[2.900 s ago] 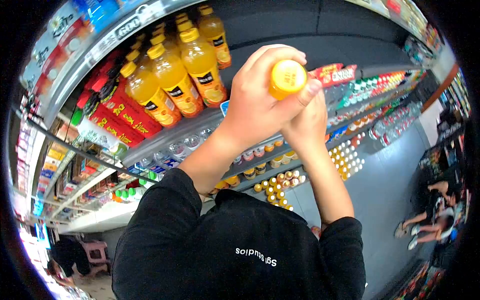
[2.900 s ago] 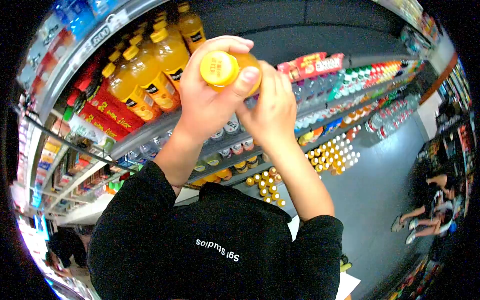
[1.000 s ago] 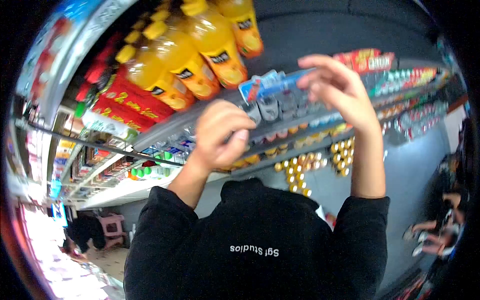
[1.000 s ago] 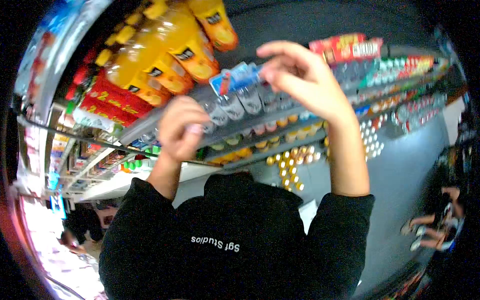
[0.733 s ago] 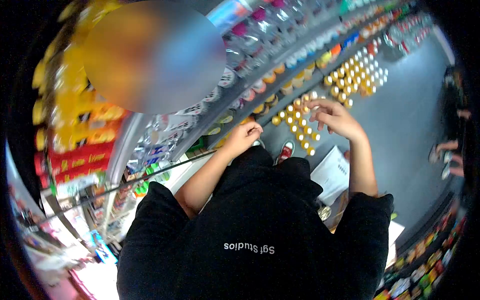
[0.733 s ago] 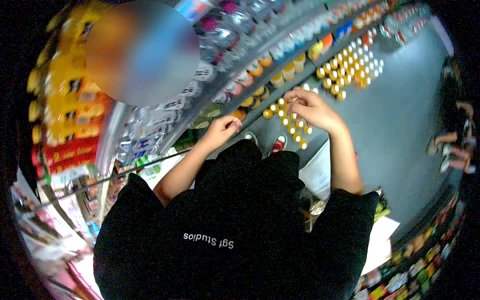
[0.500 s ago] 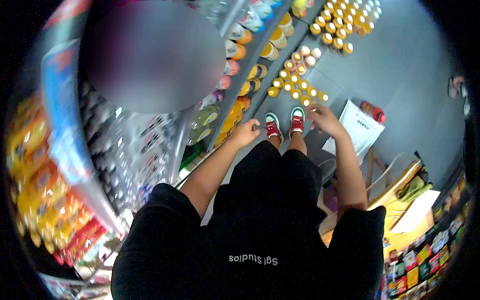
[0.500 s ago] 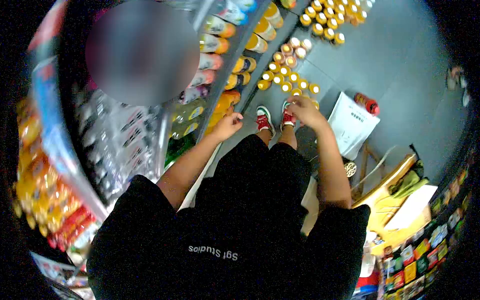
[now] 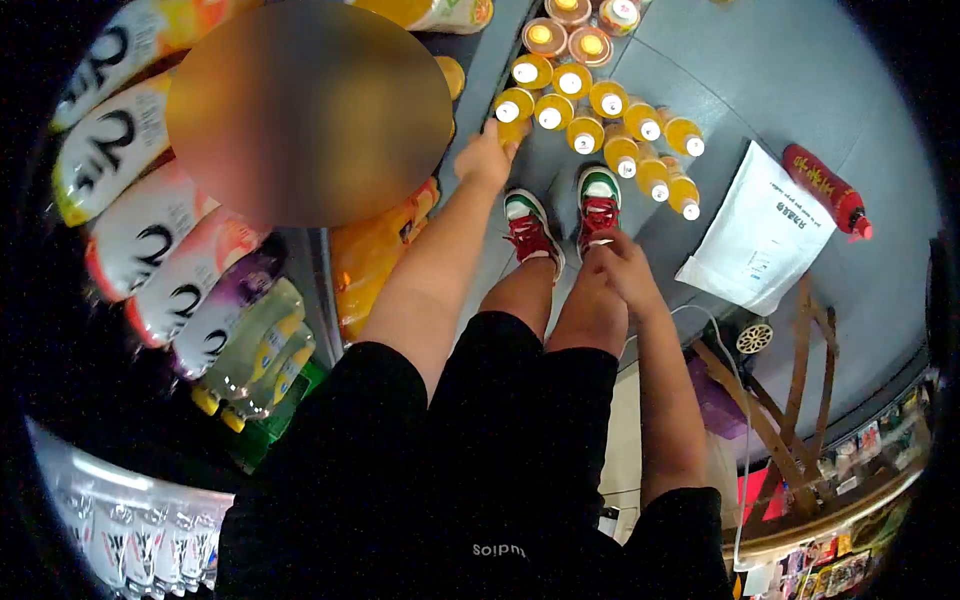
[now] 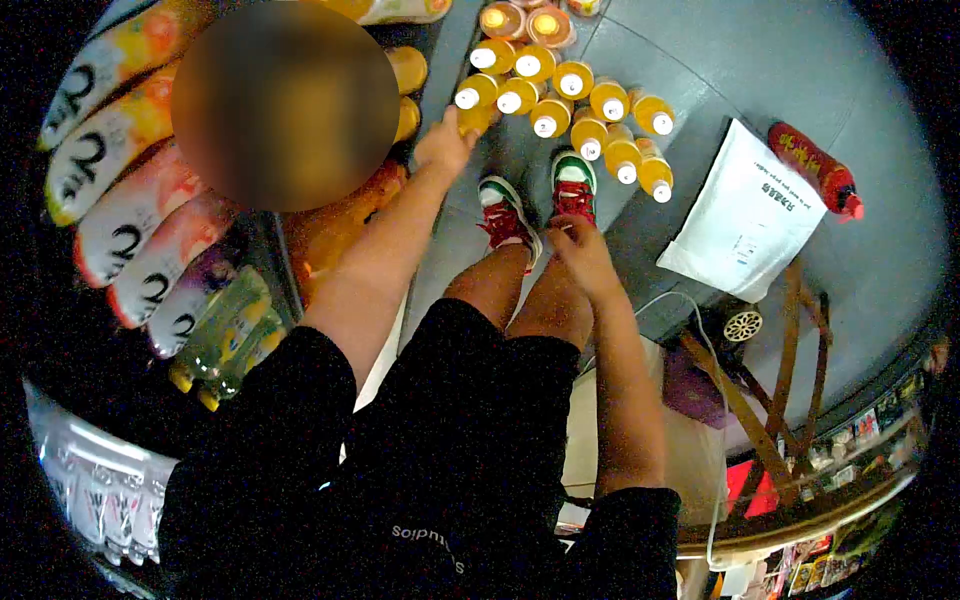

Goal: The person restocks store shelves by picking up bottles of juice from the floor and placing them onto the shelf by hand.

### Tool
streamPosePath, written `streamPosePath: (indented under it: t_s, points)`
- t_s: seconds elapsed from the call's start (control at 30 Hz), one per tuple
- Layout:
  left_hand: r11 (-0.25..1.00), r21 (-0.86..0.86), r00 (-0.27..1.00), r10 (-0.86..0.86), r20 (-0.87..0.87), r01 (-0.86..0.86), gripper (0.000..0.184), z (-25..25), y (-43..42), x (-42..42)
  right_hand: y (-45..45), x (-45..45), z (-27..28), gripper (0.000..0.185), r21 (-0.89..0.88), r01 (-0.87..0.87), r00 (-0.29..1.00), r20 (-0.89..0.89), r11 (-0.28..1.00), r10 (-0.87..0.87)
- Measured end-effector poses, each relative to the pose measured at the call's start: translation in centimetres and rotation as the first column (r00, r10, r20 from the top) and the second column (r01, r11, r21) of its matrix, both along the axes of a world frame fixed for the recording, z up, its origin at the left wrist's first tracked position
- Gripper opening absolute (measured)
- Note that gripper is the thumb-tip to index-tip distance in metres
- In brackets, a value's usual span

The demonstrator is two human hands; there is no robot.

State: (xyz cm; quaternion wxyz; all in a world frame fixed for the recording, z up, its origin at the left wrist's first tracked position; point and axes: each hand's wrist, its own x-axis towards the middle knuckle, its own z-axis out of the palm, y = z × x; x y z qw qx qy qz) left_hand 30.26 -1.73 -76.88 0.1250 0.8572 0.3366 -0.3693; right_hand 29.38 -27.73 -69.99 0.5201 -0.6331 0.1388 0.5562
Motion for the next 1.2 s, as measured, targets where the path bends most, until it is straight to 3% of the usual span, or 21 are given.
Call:
streamPosePath:
  t_s: [0.07, 0.17, 0.3, 0.37, 0.47, 0.53, 0.6, 0.63, 0.67, 0.73, 0.77, 0.8, 0.93, 1.0, 1.07, 1.13, 1.2]
  points:
    - [0.999, 0.010, 0.998, -0.036, 0.056, 0.036, 0.043, -1.5, 0.2, -0.6, -0.4, 0.0, -1.0, 0.027, -0.027, 0.010, 0.998, -0.057, 1.000, -0.012]
    - [0.998, -0.030, 0.986, -0.040, 0.164, 0.046, 0.040, -1.5, 0.5, -1.6, -0.9, 0.0, -1.1, 0.024, -0.072, 0.013, 1.000, 0.010, 0.997, -0.013]
    - [0.987, -0.146, 0.963, -0.029, 0.269, 0.071, 0.037, 3.3, 0.5, -3.9, -1.1, -1.5, 0.7, 0.026, -0.087, 0.057, 0.998, 0.021, 0.995, -0.056]
    - [0.982, -0.161, 0.948, -0.042, 0.316, 0.098, 0.035, 8.0, -0.1, -4.7, -1.3, -2.1, 2.7, 0.030, -0.082, 0.032, 0.981, 0.194, 0.996, -0.015]
    - [0.970, -0.226, 0.928, 0.004, 0.374, 0.087, 0.031, 17.0, -1.2, -5.1, -0.4, -0.8, 9.7, 0.034, -0.106, -0.034, 0.969, 0.238, 0.994, 0.059]
    - [0.956, -0.286, 0.917, 0.051, 0.395, 0.070, 0.029, 23.3, -1.7, -5.1, 0.0, -0.2, 15.0, 0.038, -0.103, 0.028, 0.965, 0.260, 0.994, -0.001]
    - [0.912, -0.397, 0.836, 0.140, 0.531, 0.099, 0.027, 29.2, -2.3, -5.2, -0.1, 0.4, 20.1, 0.038, -0.091, -0.030, 0.873, 0.483, 0.995, 0.071]
    - [0.907, -0.402, 0.818, 0.134, 0.559, 0.126, 0.027, 32.2, -2.8, -4.8, -0.2, 0.9, 23.1, 0.049, -0.133, -0.040, 0.822, 0.559, 0.990, 0.108]
    - [0.861, -0.478, 0.786, 0.171, 0.594, 0.173, 0.026, 35.3, -3.3, -4.4, -0.2, 1.8, 26.7, 0.049, -0.145, -0.027, 0.806, 0.582, 0.989, 0.107]
    - [0.803, -0.546, 0.736, 0.216, 0.641, 0.240, 0.026, 42.3, -4.1, -3.7, -0.4, 2.7, 33.7, 0.062, -0.287, -0.087, 0.609, 0.742, 0.954, 0.279]
    - [0.762, -0.528, 0.706, 0.134, 0.695, 0.375, 0.026, 45.7, -4.4, -2.8, -1.0, 2.8, 35.1, 0.076, -0.246, -0.127, 0.565, 0.778, 0.961, 0.274]
    - [0.707, -0.498, 0.665, 0.054, 0.745, 0.502, 0.026, 49.2, -4.7, -2.2, -1.3, 3.0, 37.1, 0.076, -0.258, -0.116, 0.544, 0.791, 0.959, 0.278]
    - [0.638, -0.325, 0.444, -0.030, 0.896, 0.698, 0.026, 59.2, -5.4, -1.8, -2.6, 3.4, 45.6, 0.086, -0.196, -0.132, 0.424, 0.875, 0.972, 0.234]
    - [0.624, -0.297, 0.387, -0.010, 0.922, 0.723, 0.028, 63.8, -5.5, -1.8, -3.0, 4.1, 49.5, 0.088, -0.104, -0.235, 0.407, 0.892, 0.967, 0.195]
    - [0.573, -0.231, 0.249, 0.050, 0.967, 0.786, 0.029, 66.8, -5.2, -1.5, -3.3, 4.7, 53.1, 0.085, -0.074, -0.249, 0.350, 0.923, 0.966, 0.161]
    - [0.500, -0.179, 0.157, 0.086, 0.984, 0.847, 0.026, 69.7, -4.9, -1.0, -3.5, 5.4, 55.6, 0.085, 0.014, -0.457, 0.334, 0.930, 0.889, 0.157]
    - [0.442, -0.173, 0.128, 0.129, 0.983, 0.880, 0.025, 71.5, -4.8, -0.5, -3.0, 6.0, 57.7, 0.081, 0.053, -0.542, 0.325, 0.934, 0.839, 0.151]
